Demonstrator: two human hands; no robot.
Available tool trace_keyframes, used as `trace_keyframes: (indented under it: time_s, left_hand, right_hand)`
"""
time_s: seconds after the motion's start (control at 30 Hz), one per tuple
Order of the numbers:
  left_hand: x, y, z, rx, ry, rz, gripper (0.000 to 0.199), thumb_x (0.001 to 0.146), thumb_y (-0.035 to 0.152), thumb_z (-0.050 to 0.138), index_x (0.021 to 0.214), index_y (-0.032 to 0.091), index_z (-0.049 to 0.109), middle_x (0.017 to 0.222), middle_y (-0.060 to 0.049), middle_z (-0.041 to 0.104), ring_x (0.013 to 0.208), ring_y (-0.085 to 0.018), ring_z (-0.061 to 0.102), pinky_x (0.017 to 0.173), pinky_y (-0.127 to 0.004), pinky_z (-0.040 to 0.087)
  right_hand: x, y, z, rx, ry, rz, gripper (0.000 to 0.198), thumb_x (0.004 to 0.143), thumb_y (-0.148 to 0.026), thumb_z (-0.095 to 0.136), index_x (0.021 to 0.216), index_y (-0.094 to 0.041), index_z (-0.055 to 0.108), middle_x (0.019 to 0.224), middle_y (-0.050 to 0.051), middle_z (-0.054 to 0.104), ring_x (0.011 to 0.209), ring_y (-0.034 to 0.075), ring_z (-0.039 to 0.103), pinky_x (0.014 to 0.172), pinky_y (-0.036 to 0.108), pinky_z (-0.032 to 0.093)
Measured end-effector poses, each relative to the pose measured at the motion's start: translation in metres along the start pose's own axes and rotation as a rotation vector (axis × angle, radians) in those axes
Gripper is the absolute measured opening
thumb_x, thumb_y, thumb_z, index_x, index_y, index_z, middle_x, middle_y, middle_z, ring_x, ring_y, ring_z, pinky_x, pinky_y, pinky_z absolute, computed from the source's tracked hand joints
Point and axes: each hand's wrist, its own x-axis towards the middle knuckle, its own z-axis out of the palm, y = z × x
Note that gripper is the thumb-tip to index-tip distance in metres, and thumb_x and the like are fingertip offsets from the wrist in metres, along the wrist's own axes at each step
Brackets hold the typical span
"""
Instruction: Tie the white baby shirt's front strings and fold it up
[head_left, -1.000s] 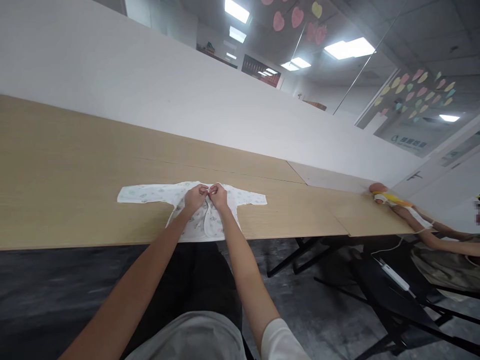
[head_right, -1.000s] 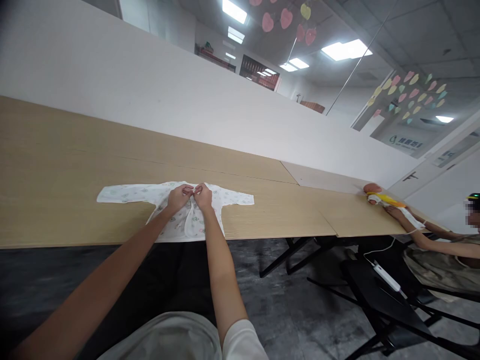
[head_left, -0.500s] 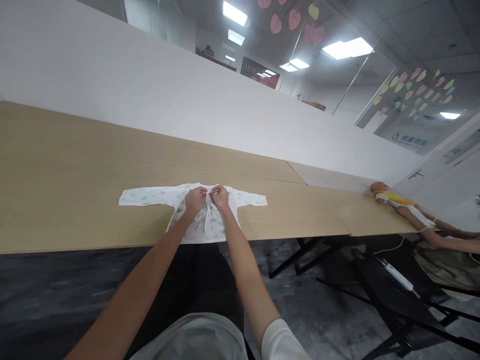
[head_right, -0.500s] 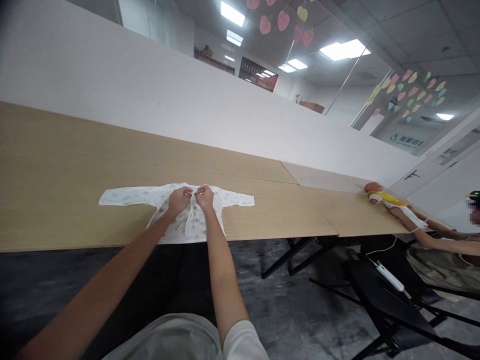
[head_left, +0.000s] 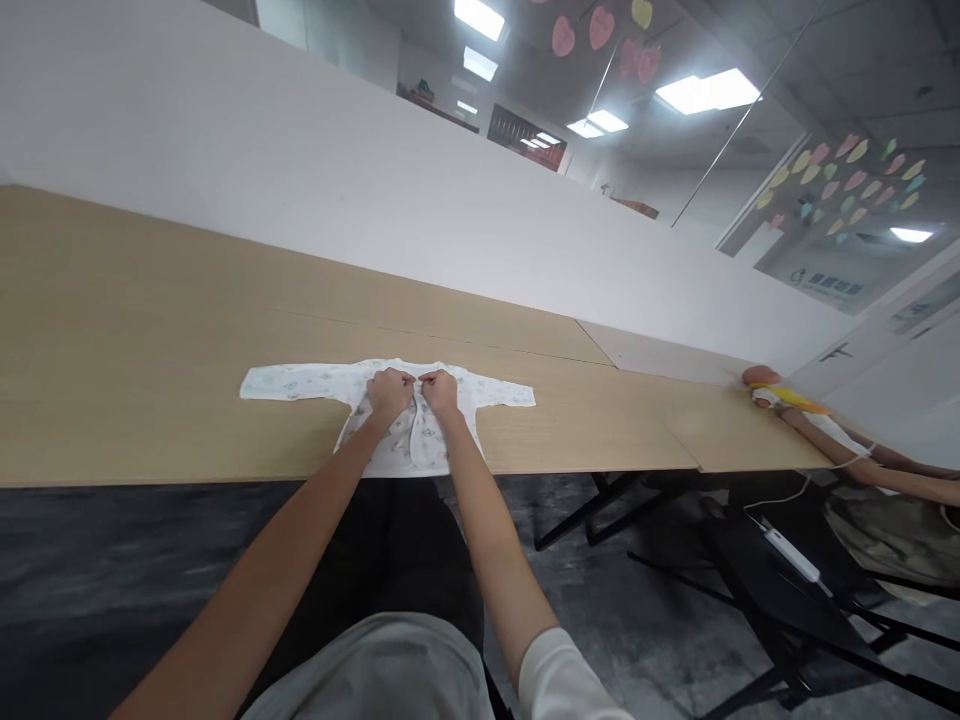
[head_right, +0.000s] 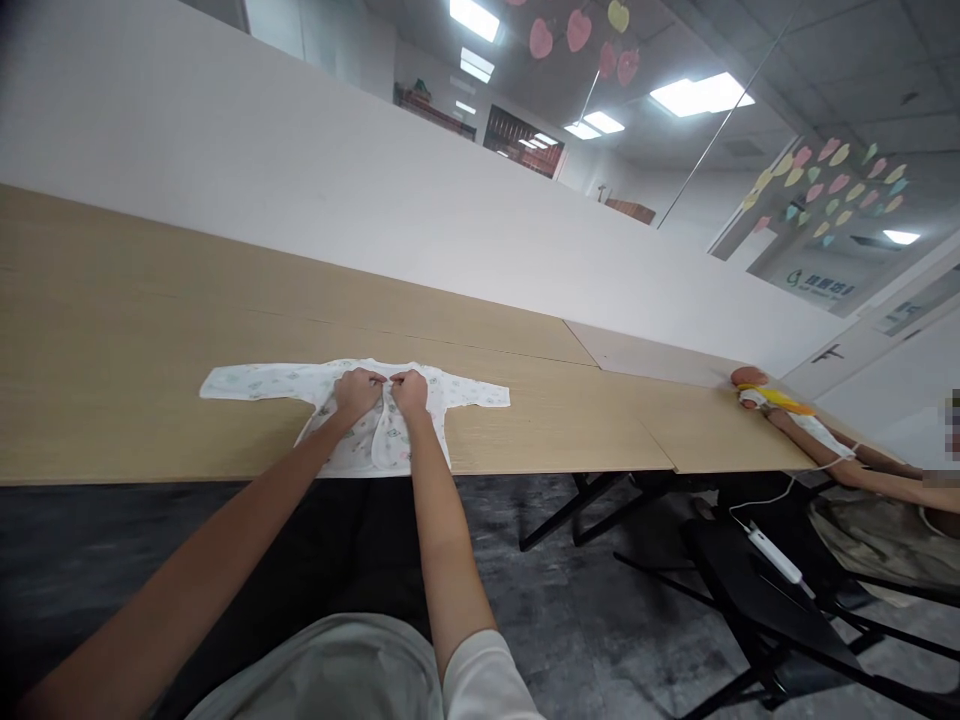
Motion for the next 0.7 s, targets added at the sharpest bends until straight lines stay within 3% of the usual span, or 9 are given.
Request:
trace_keyframes:
  time_s: [0.2,0.3,0.43,0.53,0.7]
  left_hand:
    - [0.008,-0.004,-0.010,0.020,-0.098,0.050,0.036,0.079,0.018,0.052,0.100,0.020,0.081,0.108,-0.012,0.076,0.107,-0.031,0.066,0.094,-0.040,0.049]
    - [0.012,-0.011,-0.023,0.041,-0.210,0.151,0.036,0.079,0.020,0.052,0.100,0.020,0.081,0.109,-0.010,0.077,0.106,-0.028,0.067,0.094,-0.035,0.050]
    - [0.009,-0.012,-0.033,0.168,-0.312,0.251,0.033,0.074,0.017,0.052,0.088,0.020,0.081,0.100,-0.010,0.078,0.106,-0.029,0.067,0.093,-0.035,0.050]
    - [0.002,-0.007,-0.030,0.160,-0.317,0.266,0.036,0.073,0.014,0.051,0.091,0.020,0.082,0.103,-0.010,0.077,0.108,-0.029,0.067,0.094,-0.035,0.050]
    - [-0.010,-0.009,-0.016,-0.075,-0.230,0.292,0.040,0.075,0.016,0.048,0.097,0.021,0.081,0.107,-0.008,0.077,0.106,-0.026,0.068,0.099,-0.036,0.049]
  right_hand:
    - [-0.001,-0.012,-0.010,-0.132,-0.042,-0.026,0.022,0.079,-0.005,0.057,0.079,-0.020,0.074,0.088,0.005,0.073,0.091,0.021,0.068,0.091,0.030,0.051]
    - [-0.009,-0.021,-0.016,-0.226,-0.097,-0.015,0.008,0.086,-0.022,0.064,0.089,-0.020,0.071,0.089,0.005,0.072,0.089,0.021,0.067,0.083,0.029,0.050]
    - [-0.022,-0.030,-0.019,-0.361,-0.210,0.034,0.024,0.087,-0.043,0.068,0.089,-0.019,0.064,0.097,0.008,0.073,0.093,0.023,0.066,0.077,0.028,0.048]
    - [-0.026,-0.031,-0.020,-0.355,-0.204,0.073,0.024,0.087,-0.039,0.069,0.098,-0.019,0.063,0.101,0.009,0.073,0.096,0.023,0.066,0.077,0.028,0.047]
    - [-0.027,-0.019,-0.024,-0.163,-0.154,0.084,0.028,0.080,-0.021,0.072,0.106,-0.019,0.062,0.084,0.001,0.071,0.087,0.018,0.067,0.079,0.026,0.048]
